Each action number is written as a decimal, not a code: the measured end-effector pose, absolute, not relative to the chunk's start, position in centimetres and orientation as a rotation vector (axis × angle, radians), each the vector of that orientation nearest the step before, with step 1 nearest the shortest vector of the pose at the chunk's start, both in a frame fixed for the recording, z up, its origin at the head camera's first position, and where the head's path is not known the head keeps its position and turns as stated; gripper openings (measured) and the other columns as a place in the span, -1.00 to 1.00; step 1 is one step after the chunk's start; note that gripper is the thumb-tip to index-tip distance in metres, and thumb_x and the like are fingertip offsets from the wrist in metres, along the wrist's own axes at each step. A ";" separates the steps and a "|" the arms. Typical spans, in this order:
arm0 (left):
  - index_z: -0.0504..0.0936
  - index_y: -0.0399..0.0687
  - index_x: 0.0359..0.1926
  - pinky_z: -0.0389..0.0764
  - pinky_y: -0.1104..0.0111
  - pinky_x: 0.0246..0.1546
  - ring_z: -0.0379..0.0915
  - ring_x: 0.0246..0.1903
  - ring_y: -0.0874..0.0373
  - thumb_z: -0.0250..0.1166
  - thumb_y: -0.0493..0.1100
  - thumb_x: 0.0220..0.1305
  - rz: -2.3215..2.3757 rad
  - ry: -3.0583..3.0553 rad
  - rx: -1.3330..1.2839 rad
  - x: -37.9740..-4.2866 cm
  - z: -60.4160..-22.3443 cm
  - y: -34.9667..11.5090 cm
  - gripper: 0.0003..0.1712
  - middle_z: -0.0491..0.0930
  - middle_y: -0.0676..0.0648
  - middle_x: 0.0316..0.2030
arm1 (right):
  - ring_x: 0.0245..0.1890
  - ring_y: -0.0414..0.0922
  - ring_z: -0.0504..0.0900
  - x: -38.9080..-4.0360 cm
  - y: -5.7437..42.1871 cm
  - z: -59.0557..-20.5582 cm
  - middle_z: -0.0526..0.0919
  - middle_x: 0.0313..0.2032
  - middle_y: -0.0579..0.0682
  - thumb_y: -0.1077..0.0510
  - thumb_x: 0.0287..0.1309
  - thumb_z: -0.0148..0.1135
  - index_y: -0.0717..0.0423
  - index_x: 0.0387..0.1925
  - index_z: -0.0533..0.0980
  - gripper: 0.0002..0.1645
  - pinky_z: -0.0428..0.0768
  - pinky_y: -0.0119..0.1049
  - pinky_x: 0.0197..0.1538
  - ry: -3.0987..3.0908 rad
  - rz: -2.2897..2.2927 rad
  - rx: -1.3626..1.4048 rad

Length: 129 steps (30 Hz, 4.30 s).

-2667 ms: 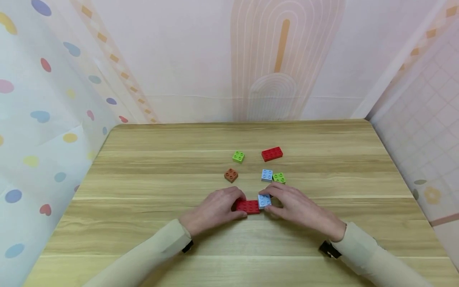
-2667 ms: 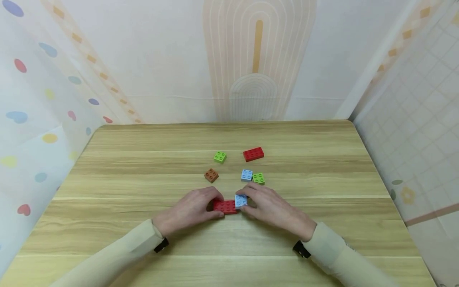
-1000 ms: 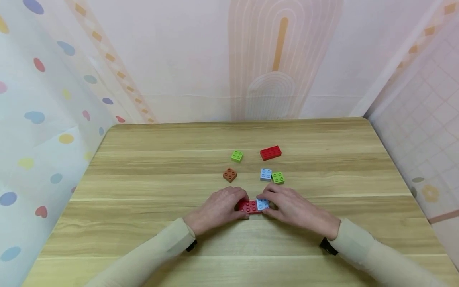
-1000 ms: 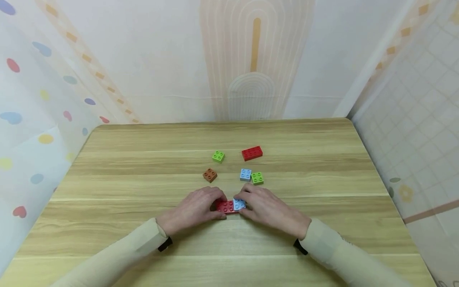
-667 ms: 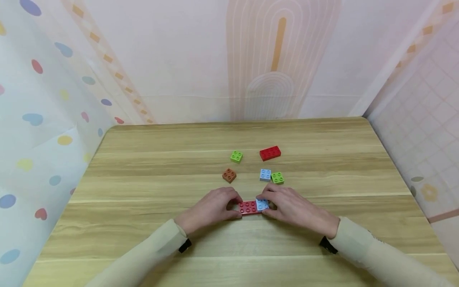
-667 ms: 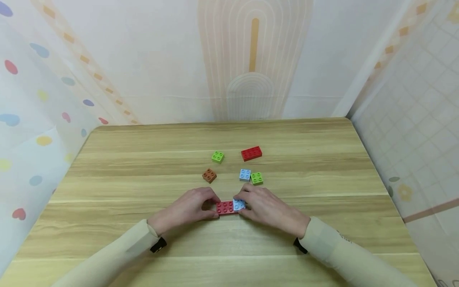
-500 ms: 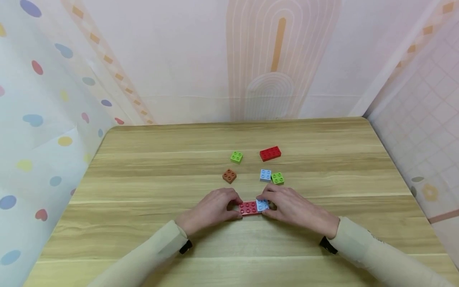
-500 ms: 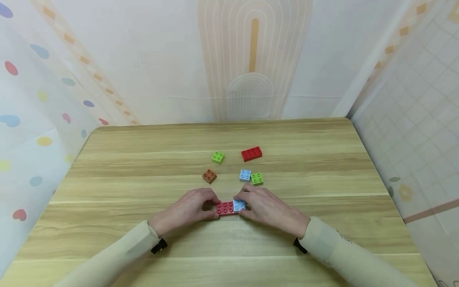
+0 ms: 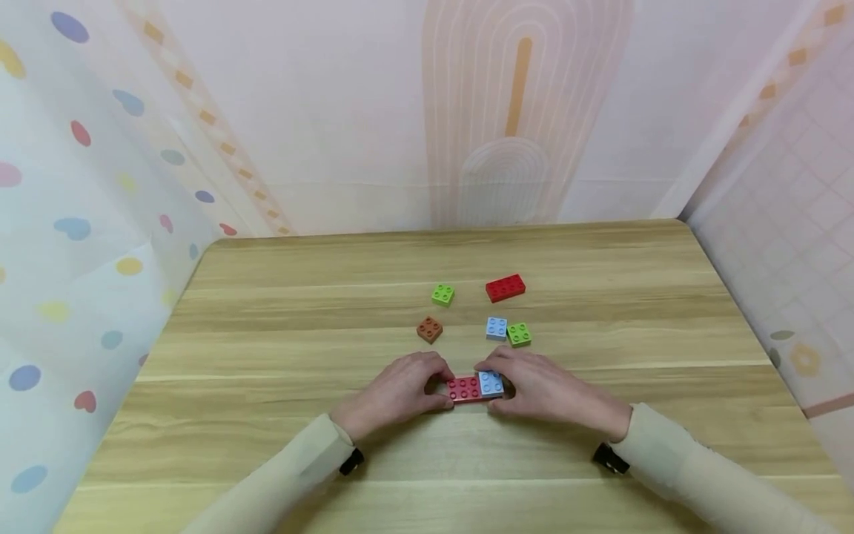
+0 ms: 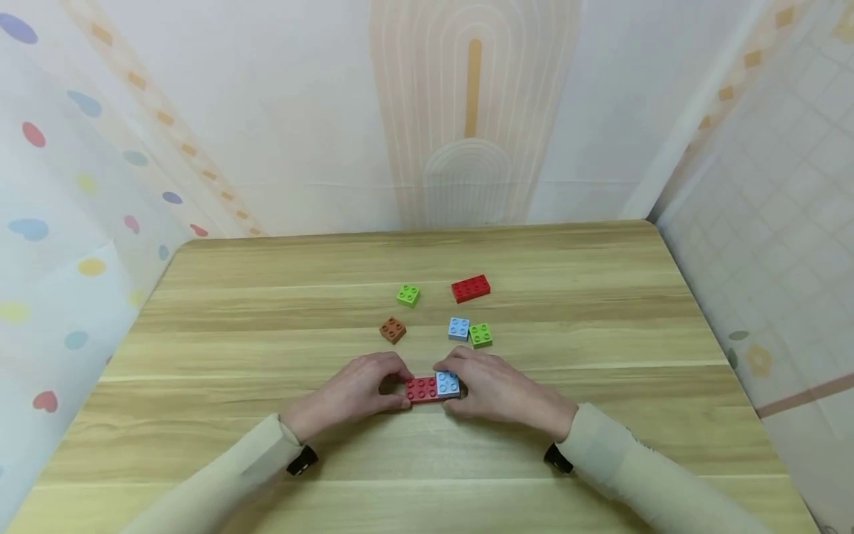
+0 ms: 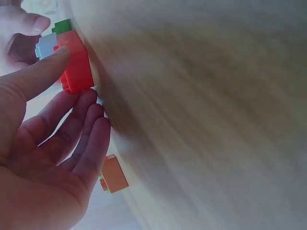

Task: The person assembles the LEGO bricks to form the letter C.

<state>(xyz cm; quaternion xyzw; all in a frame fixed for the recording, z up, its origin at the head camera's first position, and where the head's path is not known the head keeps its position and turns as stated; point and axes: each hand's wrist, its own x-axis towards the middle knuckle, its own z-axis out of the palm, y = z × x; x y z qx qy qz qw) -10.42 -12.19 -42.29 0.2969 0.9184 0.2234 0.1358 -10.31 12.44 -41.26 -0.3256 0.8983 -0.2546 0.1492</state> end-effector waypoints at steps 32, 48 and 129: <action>0.60 -0.04 0.09 0.39 0.13 0.22 0.46 0.12 0.15 0.38 -0.20 0.22 1.174 2.701 0.911 -14.2 -41.5 -16.1 -0.60 0.60 0.07 0.07 | -0.10 -0.26 0.54 -10.5 12.2 -41.7 0.62 -0.04 -0.12 0.00 0.12 0.40 0.04 0.01 0.57 -0.56 0.57 -0.28 -0.04 2.592 -0.731 -0.961; 0.47 0.12 0.27 0.27 -0.02 0.27 0.29 0.27 0.08 0.36 0.03 0.23 1.095 2.589 0.741 -16.9 -42.2 -17.0 -0.41 0.44 0.13 0.24 | -0.07 -0.24 0.54 -10.5 12.1 -41.6 0.62 -0.02 -0.10 0.00 0.14 0.39 0.04 0.03 0.56 -0.56 0.56 -0.25 -0.01 2.582 -0.712 -0.951; 0.61 0.15 -0.01 0.53 0.23 0.06 0.52 -0.01 0.20 0.44 0.03 0.12 1.112 2.586 0.717 -13.4 -42.1 -15.9 -0.60 0.61 0.19 -0.07 | -0.17 -0.28 0.52 -10.6 12.2 -41.7 0.61 -0.10 -0.16 -0.01 0.13 0.39 0.02 -0.01 0.56 -0.59 0.55 -0.33 -0.11 2.586 -0.740 -0.946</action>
